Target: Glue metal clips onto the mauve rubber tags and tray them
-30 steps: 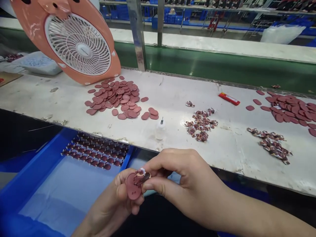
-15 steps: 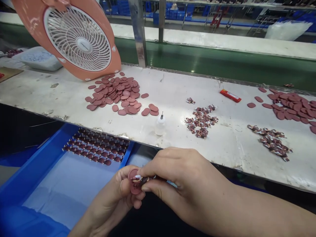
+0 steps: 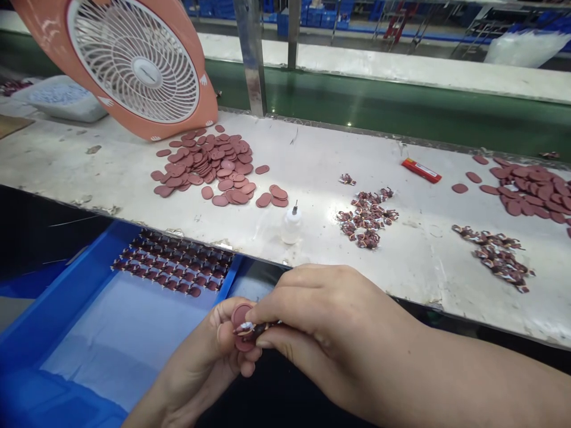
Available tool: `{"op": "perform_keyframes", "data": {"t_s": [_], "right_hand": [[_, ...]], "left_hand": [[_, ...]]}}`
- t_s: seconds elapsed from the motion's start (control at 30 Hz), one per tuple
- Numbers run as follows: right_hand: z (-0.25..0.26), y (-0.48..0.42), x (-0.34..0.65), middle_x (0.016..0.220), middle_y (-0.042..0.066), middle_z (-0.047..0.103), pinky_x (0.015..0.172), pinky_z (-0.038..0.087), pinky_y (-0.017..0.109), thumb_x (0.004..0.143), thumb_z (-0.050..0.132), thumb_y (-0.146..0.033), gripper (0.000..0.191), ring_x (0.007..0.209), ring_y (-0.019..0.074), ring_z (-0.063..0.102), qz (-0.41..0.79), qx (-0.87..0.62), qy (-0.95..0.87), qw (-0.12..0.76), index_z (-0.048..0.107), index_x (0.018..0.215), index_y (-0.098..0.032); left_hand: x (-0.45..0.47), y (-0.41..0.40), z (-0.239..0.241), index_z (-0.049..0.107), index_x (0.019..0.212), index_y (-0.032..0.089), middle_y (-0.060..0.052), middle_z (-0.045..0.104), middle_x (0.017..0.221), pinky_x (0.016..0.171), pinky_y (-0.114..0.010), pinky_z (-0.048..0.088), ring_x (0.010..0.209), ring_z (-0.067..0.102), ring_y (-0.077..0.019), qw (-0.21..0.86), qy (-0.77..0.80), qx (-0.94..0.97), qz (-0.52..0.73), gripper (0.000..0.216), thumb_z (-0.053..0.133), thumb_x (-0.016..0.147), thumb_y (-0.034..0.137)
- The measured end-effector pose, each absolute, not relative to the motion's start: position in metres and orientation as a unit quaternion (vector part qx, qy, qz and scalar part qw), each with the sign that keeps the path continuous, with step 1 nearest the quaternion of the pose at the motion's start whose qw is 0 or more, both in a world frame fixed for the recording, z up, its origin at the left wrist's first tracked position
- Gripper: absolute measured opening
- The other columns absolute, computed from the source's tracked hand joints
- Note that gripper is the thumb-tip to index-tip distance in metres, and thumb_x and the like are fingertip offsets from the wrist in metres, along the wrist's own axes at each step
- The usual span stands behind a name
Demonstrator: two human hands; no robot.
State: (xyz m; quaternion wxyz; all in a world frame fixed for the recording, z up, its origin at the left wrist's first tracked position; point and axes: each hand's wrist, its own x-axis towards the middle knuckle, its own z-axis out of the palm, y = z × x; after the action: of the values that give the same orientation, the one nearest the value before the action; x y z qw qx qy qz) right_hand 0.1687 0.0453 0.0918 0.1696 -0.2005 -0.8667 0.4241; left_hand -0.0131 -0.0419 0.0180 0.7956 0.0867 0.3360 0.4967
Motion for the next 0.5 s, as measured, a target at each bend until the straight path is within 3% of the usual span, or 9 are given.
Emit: {"op": "perform_keyframes", "data": {"t_s": [0.23, 0.37, 0.5], "right_hand": [[0.092, 0.045, 0.168, 0.094, -0.004, 0.068, 0.076, 0.046, 0.016, 0.098, 0.056, -0.009, 0.016, 0.083, 0.0072, 0.062, 0.409, -0.185, -0.878, 0.166, 0.061, 0.104, -0.023], [0.090, 0.042, 0.169, 0.096, -0.001, 0.068, 0.076, 0.049, 0.015, 0.098, 0.058, -0.011, 0.017, 0.082, 0.0081, 0.063, 0.403, -0.162, -0.883, 0.179, 0.061, 0.111, -0.022], [0.088, 0.037, 0.171, 0.087, 0.001, 0.069, 0.063, 0.053, 0.015, 0.096, 0.060, -0.014, 0.017, 0.072, 0.0104, 0.064, 0.380, -0.187, -0.875, 0.236, 0.067, 0.108, -0.023]], "left_hand": [[-0.013, -0.044, 0.021, 0.079, 0.079, 0.018, 0.001, 0.068, 0.063, 0.051, -0.013, 0.048, 0.055, 0.062, -0.0072, 0.791, 0.347, 0.094, 0.495, 0.032, 0.092, 0.060, 0.040], [-0.011, -0.042, 0.029, 0.080, 0.073, 0.018, 0.001, 0.069, 0.058, 0.052, -0.014, 0.048, 0.053, 0.060, -0.0067, 0.792, 0.329, 0.101, 0.504, 0.031, 0.094, 0.055, 0.037], [-0.009, -0.040, 0.030, 0.081, 0.076, 0.022, 0.001, 0.073, 0.061, 0.053, -0.015, 0.048, 0.052, 0.062, -0.0071, 0.805, 0.301, 0.089, 0.504, 0.028, 0.096, 0.054, 0.029]]}}
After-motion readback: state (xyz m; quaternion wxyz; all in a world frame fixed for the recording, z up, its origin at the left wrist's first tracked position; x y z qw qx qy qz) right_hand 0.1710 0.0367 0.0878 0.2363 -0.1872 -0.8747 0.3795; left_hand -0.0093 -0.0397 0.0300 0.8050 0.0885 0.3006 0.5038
